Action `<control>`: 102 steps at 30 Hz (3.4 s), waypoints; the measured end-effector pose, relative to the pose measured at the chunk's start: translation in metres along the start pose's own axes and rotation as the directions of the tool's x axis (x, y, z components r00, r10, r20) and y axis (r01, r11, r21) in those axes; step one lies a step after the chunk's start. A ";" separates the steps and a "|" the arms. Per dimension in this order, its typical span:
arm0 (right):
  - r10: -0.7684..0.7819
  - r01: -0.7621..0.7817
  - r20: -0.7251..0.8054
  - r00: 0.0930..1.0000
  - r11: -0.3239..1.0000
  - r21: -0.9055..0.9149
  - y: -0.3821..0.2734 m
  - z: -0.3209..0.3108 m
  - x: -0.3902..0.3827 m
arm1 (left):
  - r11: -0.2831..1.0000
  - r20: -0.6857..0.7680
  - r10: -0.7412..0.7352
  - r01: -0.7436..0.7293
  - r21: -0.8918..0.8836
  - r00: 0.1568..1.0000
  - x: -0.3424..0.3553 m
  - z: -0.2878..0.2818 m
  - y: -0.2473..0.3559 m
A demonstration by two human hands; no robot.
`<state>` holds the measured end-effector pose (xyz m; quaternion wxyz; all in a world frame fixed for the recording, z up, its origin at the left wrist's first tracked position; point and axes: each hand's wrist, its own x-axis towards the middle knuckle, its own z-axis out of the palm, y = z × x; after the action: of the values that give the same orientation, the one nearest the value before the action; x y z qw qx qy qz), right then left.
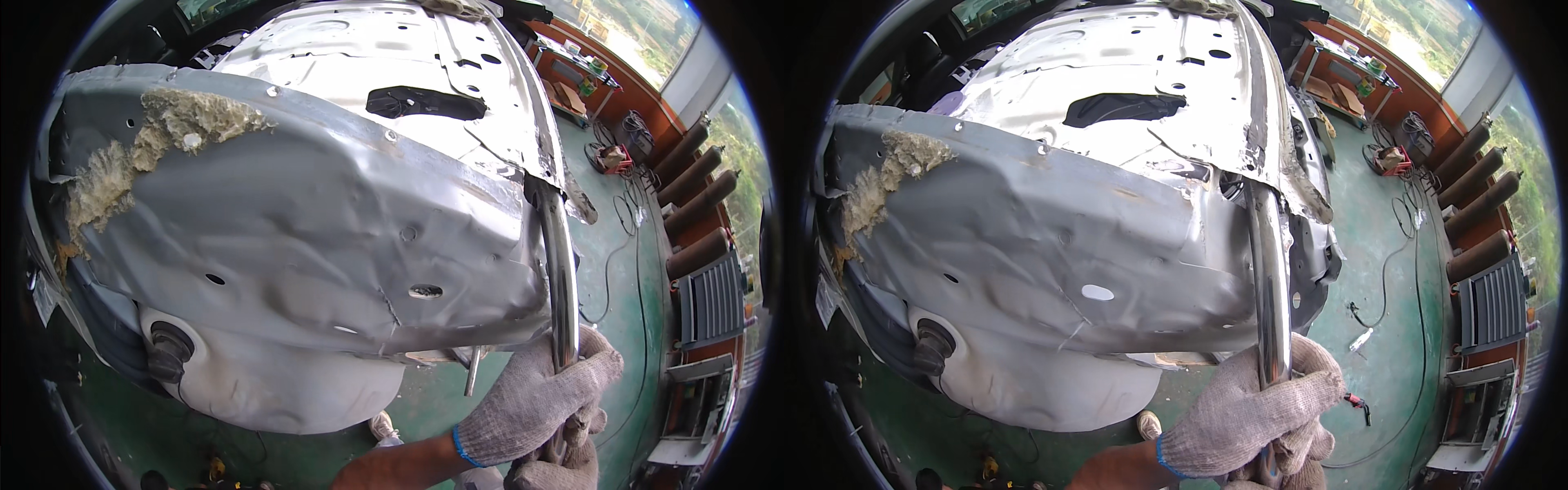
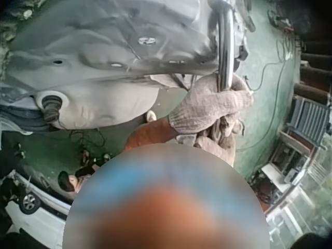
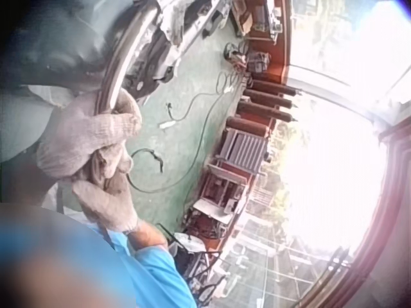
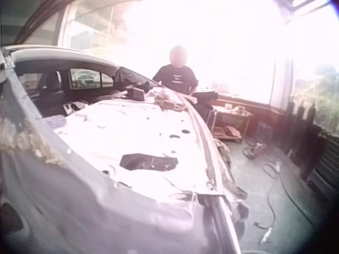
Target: The person uses a metal rod and a hammer to straighten the dented rear panel of a white car. They repeatedly position the rod against the metal and strike it with the hammer to push out the dent.
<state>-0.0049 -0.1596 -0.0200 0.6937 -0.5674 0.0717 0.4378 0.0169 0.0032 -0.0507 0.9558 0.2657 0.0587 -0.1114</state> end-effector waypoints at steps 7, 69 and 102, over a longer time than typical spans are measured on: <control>-0.056 0.047 0.169 0.984 0.997 0.056 0.011 -0.017 0.012 | 0.999 -0.067 0.006 -0.003 0.052 0.998 0.003 -0.002 -0.005; 0.049 -0.053 0.033 0.998 0.989 0.138 -0.005 0.004 0.003 | 0.999 -0.049 -0.043 0.044 0.030 0.998 0.002 0.002 0.014; -0.066 0.065 0.017 0.998 0.993 0.101 0.009 -0.004 0.015 | 0.980 -0.141 -0.056 0.081 0.179 0.988 -0.003 0.004 0.010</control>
<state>-0.0005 -0.1551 -0.0371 0.7360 -0.5296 0.0680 0.4163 0.0169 0.0103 -0.0419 0.9165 0.3579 0.1218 -0.1308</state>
